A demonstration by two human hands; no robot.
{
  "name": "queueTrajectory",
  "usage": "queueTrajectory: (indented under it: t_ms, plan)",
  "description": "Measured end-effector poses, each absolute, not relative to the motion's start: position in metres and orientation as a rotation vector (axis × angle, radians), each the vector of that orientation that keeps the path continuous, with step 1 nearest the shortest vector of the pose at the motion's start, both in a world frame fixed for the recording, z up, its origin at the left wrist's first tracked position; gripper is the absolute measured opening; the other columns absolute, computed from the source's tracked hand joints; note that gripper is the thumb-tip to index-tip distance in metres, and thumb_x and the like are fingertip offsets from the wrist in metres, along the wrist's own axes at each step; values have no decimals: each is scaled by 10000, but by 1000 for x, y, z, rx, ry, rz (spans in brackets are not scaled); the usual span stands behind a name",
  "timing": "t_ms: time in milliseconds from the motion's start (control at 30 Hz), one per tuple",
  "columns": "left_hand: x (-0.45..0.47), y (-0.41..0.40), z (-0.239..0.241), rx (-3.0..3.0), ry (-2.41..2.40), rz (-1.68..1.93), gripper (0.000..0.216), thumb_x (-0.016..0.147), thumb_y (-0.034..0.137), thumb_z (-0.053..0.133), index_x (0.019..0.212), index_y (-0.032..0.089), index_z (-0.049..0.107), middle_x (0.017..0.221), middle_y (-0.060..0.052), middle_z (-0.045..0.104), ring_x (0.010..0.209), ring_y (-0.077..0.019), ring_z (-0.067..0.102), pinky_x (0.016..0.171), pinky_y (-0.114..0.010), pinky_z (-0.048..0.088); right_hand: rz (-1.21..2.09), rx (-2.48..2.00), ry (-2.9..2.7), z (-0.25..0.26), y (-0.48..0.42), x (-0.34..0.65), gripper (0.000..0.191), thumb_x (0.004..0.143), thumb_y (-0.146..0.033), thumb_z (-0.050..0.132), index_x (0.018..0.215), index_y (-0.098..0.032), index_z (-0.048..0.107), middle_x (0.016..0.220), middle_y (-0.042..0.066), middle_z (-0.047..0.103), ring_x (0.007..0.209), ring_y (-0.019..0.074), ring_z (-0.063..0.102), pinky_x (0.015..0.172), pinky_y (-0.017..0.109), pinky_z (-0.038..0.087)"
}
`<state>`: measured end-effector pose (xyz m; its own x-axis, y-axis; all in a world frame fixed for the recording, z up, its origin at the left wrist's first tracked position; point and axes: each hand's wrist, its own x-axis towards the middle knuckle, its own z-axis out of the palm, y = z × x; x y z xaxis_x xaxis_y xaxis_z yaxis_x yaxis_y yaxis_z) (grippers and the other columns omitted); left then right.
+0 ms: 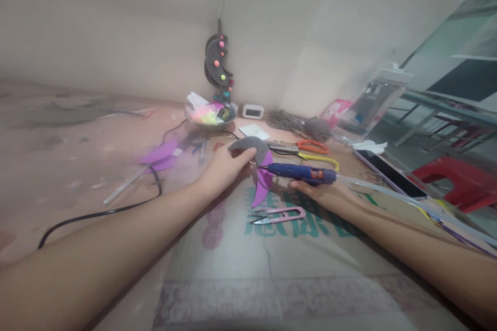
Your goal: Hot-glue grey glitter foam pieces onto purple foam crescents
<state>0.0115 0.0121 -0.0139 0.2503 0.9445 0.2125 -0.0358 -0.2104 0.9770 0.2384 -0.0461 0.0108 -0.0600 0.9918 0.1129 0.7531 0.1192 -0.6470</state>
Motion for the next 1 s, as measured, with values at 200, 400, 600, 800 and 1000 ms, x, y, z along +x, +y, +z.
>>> queueTrajectory:
  t_ms: [200,400,600,800,1000]
  plan:
    - [11,13,-12,1481,898,1156,300,786,407,619,911,136,652,730,-22,656,572,-108,545,576,-221,446,613,-1680,-1776,14,-48,235,222,657,-444,699,714,-238,638,726,27,696,726,247,664,629,329,551]
    - [10,13,-12,1480,922,1144,319,782,419,617,922,135,653,734,-25,662,592,-121,554,584,-229,443,615,-1679,-1719,16,-50,233,235,633,-425,718,723,-216,658,722,17,717,719,233,680,621,300,557]
    - [10,11,-10,1469,942,1141,271,785,385,617,892,139,648,679,-10,638,581,-113,548,558,-211,428,571,-1634,-1754,15,-48,235,231,643,-427,712,737,-222,665,731,21,721,703,233,679,621,311,560]
    - [11,10,-9,1457,928,1138,277,770,388,623,876,132,642,682,-16,640,579,-118,550,557,-219,430,520,-1673,-1731,11,-47,239,239,657,-418,713,796,-225,686,820,32,737,775,240,688,702,319,570]
    - [11,11,-10,1435,931,1138,304,753,404,636,889,133,650,700,-22,649,570,-118,542,550,-221,420,476,-1659,-1752,7,-44,244,217,683,-412,689,769,-213,677,784,27,734,713,227,686,655,318,576]
